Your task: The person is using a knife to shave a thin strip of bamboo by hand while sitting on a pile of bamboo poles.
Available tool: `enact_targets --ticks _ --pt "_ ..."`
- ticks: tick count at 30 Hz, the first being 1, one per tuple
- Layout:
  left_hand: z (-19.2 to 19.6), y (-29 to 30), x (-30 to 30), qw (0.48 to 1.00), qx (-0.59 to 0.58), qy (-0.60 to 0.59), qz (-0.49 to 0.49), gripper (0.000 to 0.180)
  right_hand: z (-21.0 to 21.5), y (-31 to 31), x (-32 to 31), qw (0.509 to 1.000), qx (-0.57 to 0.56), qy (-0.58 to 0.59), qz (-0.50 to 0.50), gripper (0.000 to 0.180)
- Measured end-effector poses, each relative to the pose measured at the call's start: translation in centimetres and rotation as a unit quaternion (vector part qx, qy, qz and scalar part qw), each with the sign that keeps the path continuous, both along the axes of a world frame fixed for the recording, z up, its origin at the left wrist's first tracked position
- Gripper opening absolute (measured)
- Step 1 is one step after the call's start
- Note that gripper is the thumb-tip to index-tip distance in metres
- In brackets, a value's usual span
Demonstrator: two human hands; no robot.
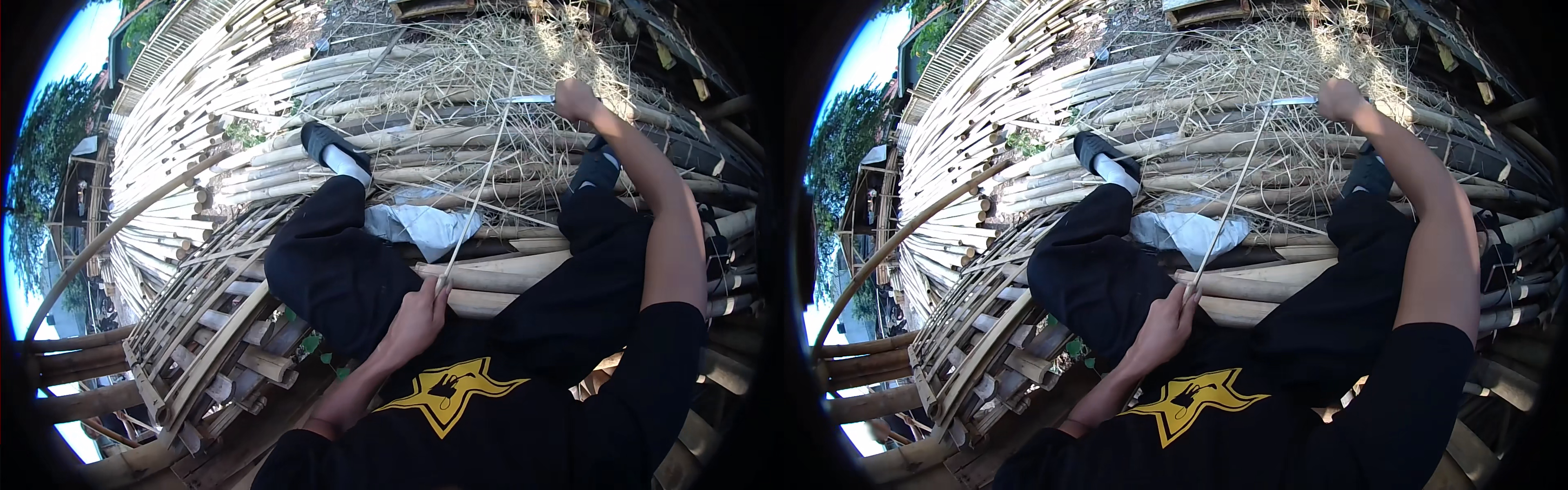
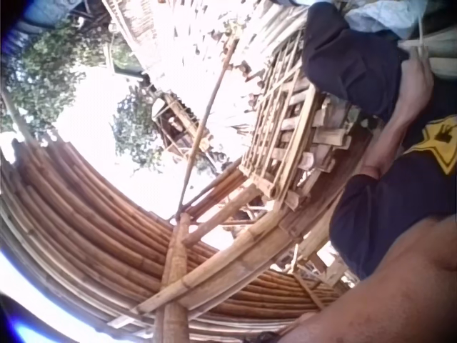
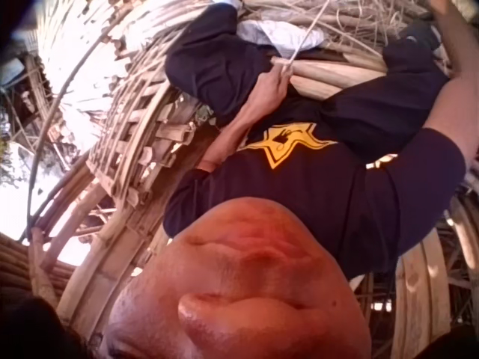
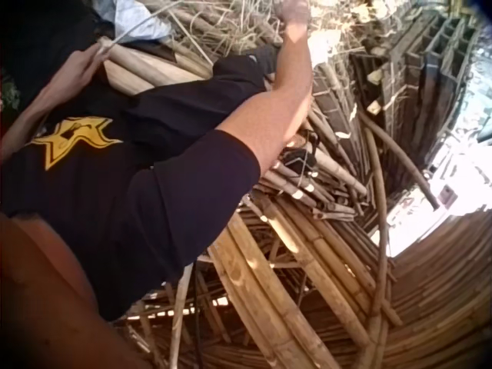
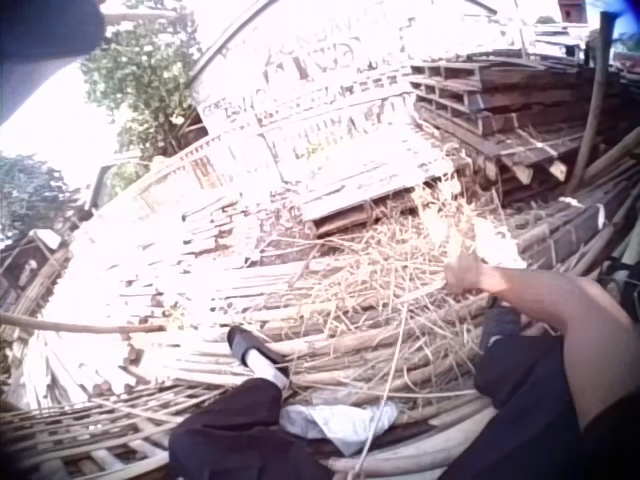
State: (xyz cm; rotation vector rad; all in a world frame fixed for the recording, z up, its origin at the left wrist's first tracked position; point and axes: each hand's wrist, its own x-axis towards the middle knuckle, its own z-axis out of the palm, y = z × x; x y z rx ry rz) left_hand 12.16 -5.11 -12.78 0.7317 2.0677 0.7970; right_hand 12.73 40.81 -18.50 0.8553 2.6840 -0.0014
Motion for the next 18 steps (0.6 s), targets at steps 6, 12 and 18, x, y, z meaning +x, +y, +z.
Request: enact_targets --ticks 6,12,18 --pt "-1.8 -1.7 1.4 0.999 -0.002 0.004 -0.032 0.022 3.8 7.4 3.9 0.961 0.036 0.150 -0.231 0.036" --pt "-2.5 0.9 -1.2 0.992 0.108 0.042 0.044 0.033 -0.1 4.7 4.0 0.996 -0.044 0.049 -0.063 0.029" --pt "-1.8 3.2 -2.8 0.989 0.086 0.085 0.089 0.032 0.7 -1.6 0.9 0.993 -0.059 0.086 0.059 0.036"
